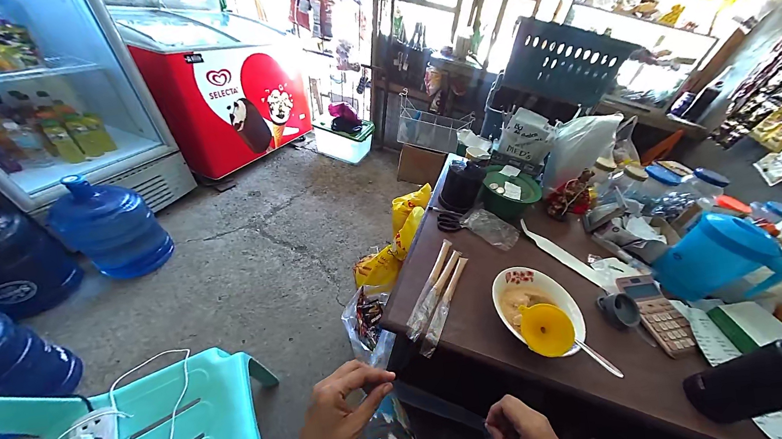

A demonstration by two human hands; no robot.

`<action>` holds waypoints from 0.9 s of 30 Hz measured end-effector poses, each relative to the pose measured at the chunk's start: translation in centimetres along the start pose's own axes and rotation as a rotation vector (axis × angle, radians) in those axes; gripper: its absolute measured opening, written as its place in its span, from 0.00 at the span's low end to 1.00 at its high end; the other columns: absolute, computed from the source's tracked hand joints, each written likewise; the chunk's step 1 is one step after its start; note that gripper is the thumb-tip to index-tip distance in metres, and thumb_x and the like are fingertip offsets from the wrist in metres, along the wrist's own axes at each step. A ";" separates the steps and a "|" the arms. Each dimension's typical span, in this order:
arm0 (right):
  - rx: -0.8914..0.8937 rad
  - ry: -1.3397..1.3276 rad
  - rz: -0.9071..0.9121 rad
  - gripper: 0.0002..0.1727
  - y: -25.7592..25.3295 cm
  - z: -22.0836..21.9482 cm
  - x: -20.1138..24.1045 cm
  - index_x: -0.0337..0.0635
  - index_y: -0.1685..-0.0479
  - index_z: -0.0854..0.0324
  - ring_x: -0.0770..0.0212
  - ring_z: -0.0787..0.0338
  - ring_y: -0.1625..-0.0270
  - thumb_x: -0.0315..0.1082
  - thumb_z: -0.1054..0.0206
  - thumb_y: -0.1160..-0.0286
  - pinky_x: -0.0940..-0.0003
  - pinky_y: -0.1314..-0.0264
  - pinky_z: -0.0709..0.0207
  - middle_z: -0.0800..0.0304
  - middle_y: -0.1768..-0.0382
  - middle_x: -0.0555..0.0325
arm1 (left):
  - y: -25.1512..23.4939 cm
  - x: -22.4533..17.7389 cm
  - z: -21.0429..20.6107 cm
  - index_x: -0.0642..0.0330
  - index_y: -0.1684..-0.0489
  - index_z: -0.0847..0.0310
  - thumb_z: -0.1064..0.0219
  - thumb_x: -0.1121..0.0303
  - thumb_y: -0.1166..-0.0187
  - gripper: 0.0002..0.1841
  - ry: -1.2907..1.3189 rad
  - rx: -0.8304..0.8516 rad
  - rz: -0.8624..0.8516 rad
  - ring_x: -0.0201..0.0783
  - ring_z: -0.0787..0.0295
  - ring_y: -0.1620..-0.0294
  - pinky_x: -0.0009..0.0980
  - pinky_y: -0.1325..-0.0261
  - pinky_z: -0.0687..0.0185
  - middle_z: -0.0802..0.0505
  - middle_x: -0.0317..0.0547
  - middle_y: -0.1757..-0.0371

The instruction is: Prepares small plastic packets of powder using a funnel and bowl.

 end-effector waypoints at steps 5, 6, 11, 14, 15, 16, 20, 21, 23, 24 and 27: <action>0.002 0.007 0.013 0.05 0.0 -0.2 -0.3 0.35 0.61 0.13 0.67 0.12 0.72 0.24 0.29 0.35 0.77 0.66 0.16 0.10 0.66 0.51 | -0.4 -0.2 0.2 0.55 0.63 0.04 0.27 0.59 0.26 0.10 -0.066 0.012 -0.037 0.18 0.10 0.58 0.15 0.48 0.15 0.04 0.30 0.63; 0.000 0.013 0.009 0.05 0.1 -0.1 -0.3 0.35 0.61 0.13 0.67 0.12 0.72 0.24 0.29 0.35 0.77 0.65 0.15 0.10 0.66 0.51 | -0.4 -0.3 0.2 0.54 0.64 0.04 0.27 0.59 0.26 0.10 -0.083 0.015 -0.052 0.18 0.10 0.58 0.15 0.48 0.16 0.04 0.30 0.63; -0.007 0.037 -0.015 0.05 0.4 0.0 -0.7 0.35 0.62 0.12 0.66 0.12 0.72 0.24 0.29 0.35 0.75 0.65 0.15 0.10 0.67 0.51 | -0.4 -0.6 -0.4 0.55 0.68 0.06 0.29 0.56 0.25 0.13 -0.200 0.007 -0.128 0.19 0.13 0.62 0.13 0.52 0.19 0.07 0.33 0.68; -0.004 0.007 -0.015 0.06 0.6 0.0 -0.7 0.34 0.61 0.12 0.64 0.12 0.72 0.24 0.29 0.35 0.73 0.65 0.15 0.10 0.66 0.50 | -0.2 -1.0 -1.6 0.60 0.67 0.13 0.37 0.56 0.16 0.17 -0.270 -0.021 -0.175 0.26 0.15 0.66 0.16 0.58 0.19 0.12 0.41 0.70; -0.005 0.004 -0.011 0.06 0.6 -0.1 -0.6 0.34 0.61 0.12 0.65 0.12 0.72 0.24 0.29 0.35 0.73 0.66 0.15 0.10 0.66 0.50 | 0.0 -1.0 -2.1 0.61 0.66 0.14 0.40 0.55 0.14 0.19 -0.290 -0.037 -0.174 0.28 0.17 0.66 0.17 0.59 0.20 0.14 0.43 0.69; -0.007 0.007 -0.006 0.06 0.6 -0.1 -0.5 0.34 0.61 0.12 0.65 0.12 0.72 0.24 0.29 0.35 0.73 0.66 0.15 0.10 0.66 0.50 | 0.3 -1.1 -2.5 0.61 0.66 0.15 0.43 0.54 0.11 0.21 -0.302 -0.052 -0.168 0.29 0.18 0.66 0.18 0.60 0.21 0.16 0.44 0.68; -0.012 0.016 -0.007 0.05 0.6 -0.1 -0.5 0.35 0.62 0.12 0.65 0.12 0.71 0.24 0.28 0.35 0.74 0.65 0.15 0.10 0.66 0.51 | 1.0 -1.3 -3.6 0.57 0.79 0.30 0.54 0.51 0.06 0.27 -0.338 -0.114 -0.180 0.30 0.29 0.78 0.22 0.76 0.31 0.27 0.41 0.76; -0.008 0.019 -0.013 0.05 0.7 -0.1 -0.5 0.35 0.61 0.12 0.65 0.12 0.71 0.24 0.28 0.35 0.74 0.65 0.15 0.10 0.66 0.51 | 1.1 -1.2 -3.7 0.57 0.81 0.32 0.53 0.51 0.06 0.28 -0.316 -0.124 -0.180 0.29 0.31 0.80 0.21 0.78 0.34 0.28 0.40 0.79; 0.004 0.032 -0.024 0.06 0.8 -0.1 -0.5 0.34 0.62 0.12 0.64 0.11 0.71 0.24 0.28 0.36 0.72 0.65 0.14 0.10 0.66 0.50 | 1.1 -0.6 -3.7 0.59 0.82 0.27 0.48 0.50 0.08 0.28 -0.232 -0.122 -0.141 0.25 0.29 0.79 0.18 0.75 0.33 0.26 0.38 0.80; 0.010 0.041 -0.028 0.05 0.9 -0.1 -0.6 0.34 0.62 0.12 0.63 0.11 0.71 0.24 0.29 0.35 0.72 0.65 0.14 0.10 0.66 0.50 | 1.1 -0.2 -3.5 0.61 0.80 0.19 0.43 0.52 0.11 0.26 -0.168 -0.112 -0.111 0.22 0.24 0.78 0.15 0.72 0.26 0.20 0.37 0.80; 0.018 0.050 -0.028 0.06 1.0 0.0 -0.7 0.34 0.62 0.12 0.63 0.12 0.72 0.23 0.29 0.36 0.71 0.65 0.14 0.10 0.66 0.49 | 1.1 0.4 -3.2 0.63 0.70 0.09 0.34 0.56 0.18 0.18 0.022 -0.062 -0.032 0.18 0.13 0.74 0.14 0.65 0.15 0.10 0.34 0.74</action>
Point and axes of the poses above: each hand's wrist, its own y-axis away from the middle knuckle, its own z-axis out of the back of the hand, x = y × z, the point moved 5 cm from there along -y, towards the middle knuckle
